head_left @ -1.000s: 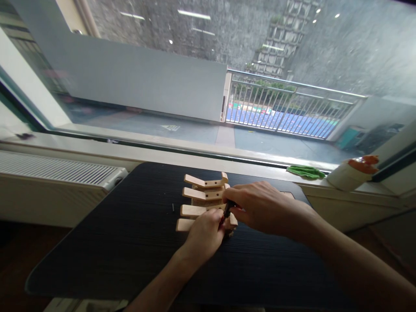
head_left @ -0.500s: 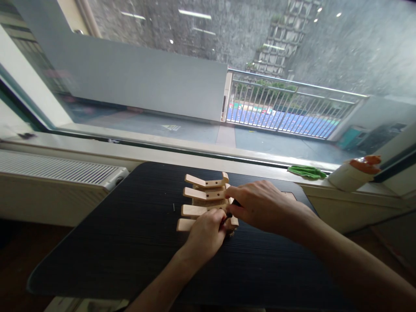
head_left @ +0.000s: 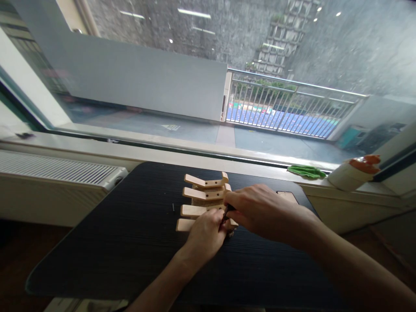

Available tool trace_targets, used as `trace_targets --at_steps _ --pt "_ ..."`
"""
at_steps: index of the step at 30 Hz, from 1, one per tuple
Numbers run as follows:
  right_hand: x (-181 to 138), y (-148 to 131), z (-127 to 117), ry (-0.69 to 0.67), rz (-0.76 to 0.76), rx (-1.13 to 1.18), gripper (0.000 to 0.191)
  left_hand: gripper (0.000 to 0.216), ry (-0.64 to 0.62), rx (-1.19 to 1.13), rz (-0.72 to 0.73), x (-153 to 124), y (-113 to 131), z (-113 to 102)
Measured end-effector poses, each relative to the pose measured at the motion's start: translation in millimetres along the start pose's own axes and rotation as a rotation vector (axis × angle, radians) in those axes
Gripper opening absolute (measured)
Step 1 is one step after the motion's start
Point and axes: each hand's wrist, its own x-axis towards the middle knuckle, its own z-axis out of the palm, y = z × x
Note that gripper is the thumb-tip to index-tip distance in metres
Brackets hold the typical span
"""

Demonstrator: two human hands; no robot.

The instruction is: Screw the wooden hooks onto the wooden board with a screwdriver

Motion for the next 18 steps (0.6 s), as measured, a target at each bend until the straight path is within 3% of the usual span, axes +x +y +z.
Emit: trace_targets --at_steps 7,10,18 --pt "4.0 4.1 8.2 0.088 0.058 -0.039 0.017 0.009 -0.005 0.001 -0.001 0.6 -0.8 1.5" --pt "-0.3 4.5 3.0 0.086 0.028 0.015 0.008 0.008 0.006 -0.013 0.0 0.8 0.6 0.4" --pt "-2.1 0.1 -7.7 0.031 0.029 -0.027 0.008 0.009 0.007 0.016 -0.004 0.9 0.1 2.1"
